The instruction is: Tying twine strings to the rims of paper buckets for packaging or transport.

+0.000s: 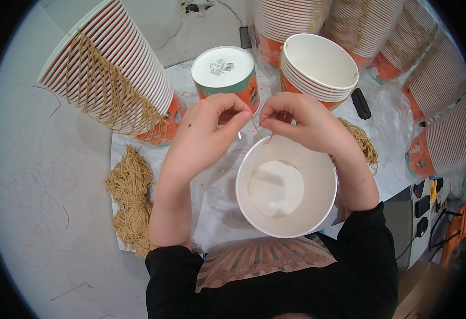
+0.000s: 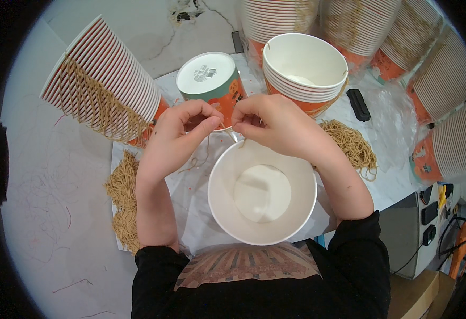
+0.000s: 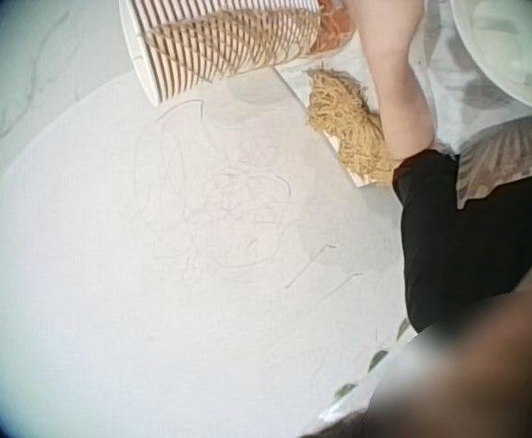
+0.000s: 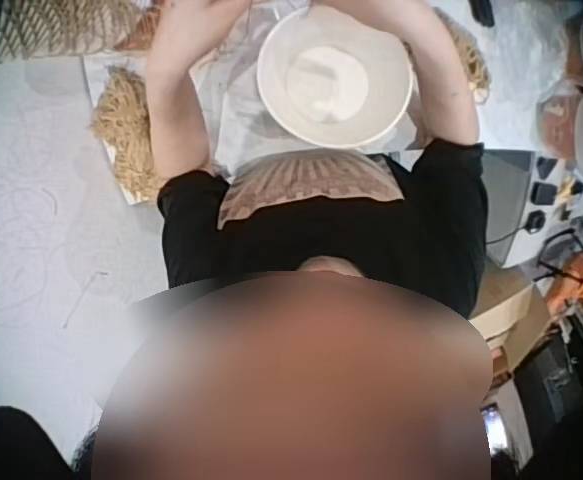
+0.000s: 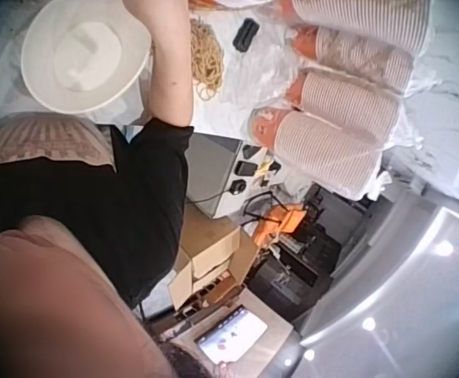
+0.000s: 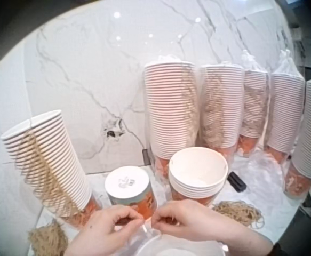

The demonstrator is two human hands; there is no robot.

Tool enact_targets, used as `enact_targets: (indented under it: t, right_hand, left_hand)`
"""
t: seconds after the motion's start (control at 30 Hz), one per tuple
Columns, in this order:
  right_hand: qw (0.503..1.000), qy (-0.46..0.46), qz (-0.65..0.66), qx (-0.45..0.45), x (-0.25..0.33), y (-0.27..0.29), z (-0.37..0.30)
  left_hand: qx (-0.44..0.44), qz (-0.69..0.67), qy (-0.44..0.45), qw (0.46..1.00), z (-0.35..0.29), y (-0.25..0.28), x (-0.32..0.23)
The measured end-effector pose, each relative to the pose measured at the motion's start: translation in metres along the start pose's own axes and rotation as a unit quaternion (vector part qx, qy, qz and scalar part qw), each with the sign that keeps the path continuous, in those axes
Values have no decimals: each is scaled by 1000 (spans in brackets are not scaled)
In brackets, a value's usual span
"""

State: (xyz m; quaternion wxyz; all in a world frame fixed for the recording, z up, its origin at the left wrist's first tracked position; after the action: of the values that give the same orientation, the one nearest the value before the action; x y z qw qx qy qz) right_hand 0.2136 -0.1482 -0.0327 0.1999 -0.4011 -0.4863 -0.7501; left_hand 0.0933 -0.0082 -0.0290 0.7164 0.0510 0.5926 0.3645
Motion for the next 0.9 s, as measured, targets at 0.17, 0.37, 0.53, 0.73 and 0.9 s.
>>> enact_targets:
  t: [0.17, 0.37, 0.53, 0.73, 0.9]
  right_hand:
    - [1000, 17, -5, 18, 4, -1, -1]
    - [1000, 22, -3, 13, 1, 0, -1]
    - [1000, 15, -12, 16, 4, -1, -1]
    - [1000, 2, 7, 26, 3, -3, -1]
    - [999, 22, 45, 17, 5, 4, -2]
  left_hand:
    - [11, -131, 65, 989, 2, -12, 14]
    - [65, -73, 93, 991, 2, -13, 15]
    - [83, -115, 122, 982, 2, -13, 11]
    - [82, -126, 126, 981, 3, -14, 17]
    - [77, -120, 137, 980, 1, -8, 14]
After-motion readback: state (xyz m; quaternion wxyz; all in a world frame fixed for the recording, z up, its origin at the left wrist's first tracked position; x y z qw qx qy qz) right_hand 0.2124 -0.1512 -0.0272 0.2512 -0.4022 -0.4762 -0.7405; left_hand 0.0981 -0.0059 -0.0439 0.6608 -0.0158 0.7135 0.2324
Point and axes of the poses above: each hand's wrist, its own z-axis towards the middle knuckle, its own y-axis out of the back of the hand, x = y × z, the point moved 5 cm from there along z, towards the middle knuckle, and after that the axes turned 7 degrees about -x, right-handed, at the moved point
